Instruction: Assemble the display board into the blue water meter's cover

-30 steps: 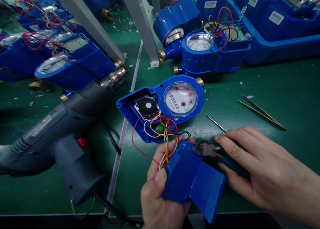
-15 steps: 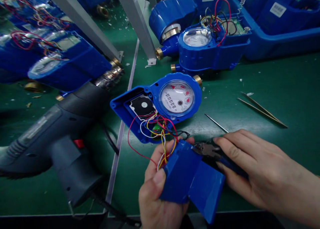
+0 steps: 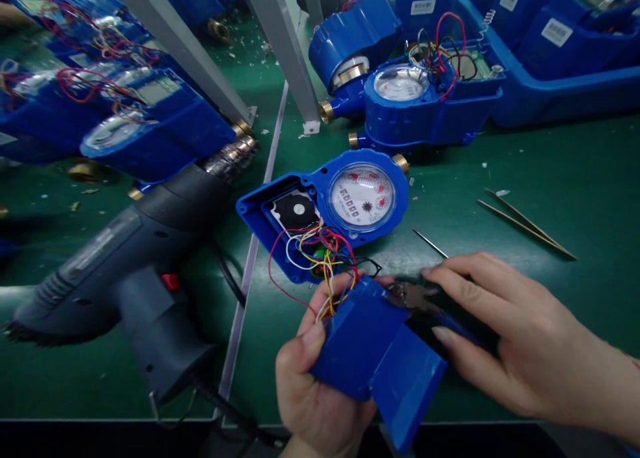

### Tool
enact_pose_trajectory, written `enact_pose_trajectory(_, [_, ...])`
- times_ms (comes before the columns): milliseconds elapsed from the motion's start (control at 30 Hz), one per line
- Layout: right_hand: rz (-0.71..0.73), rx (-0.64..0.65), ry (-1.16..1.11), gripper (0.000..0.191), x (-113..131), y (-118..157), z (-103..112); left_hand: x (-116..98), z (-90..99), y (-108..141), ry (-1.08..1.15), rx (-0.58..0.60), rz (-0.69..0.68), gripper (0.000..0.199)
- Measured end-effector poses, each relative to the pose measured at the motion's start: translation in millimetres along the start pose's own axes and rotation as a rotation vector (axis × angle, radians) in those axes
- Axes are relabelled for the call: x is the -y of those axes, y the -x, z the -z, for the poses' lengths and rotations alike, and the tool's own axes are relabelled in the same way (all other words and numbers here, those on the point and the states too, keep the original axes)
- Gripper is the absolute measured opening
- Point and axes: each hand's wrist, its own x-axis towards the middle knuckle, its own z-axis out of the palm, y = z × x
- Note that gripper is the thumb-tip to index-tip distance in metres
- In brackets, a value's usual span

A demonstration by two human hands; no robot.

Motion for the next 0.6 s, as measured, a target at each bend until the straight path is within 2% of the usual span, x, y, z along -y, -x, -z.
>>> enact_pose_trajectory(133, [0.056,-0.052,0.132,0.041,0,-1,-7,6,8.9,4,0.036,0.056,-0.064,0.037])
enact_pose_trajectory(233, [0.064,-0.083,0.208,0.042,0,-2,-10,9,13.1,6,0.042,0.053,-0.117,0.038])
enact_pose_trajectory(400, [-0.01,-0.138,0.308,0.04,-10,-2,-8,4,5.5,6,0.039,0.065,-0.009,0.035])
enact_pose_trajectory(500, [-0.041,-0.146,0.226,0.038,-11,-3,-5,2,-1.1,5,0.037,0.02,0.037,0.031])
enact_pose_trajectory(600, [0.016,-0.076,0.101,0.041,-5,-2,-4,2,-2.0,3,0.008,-0.034,-0.01,0.031])
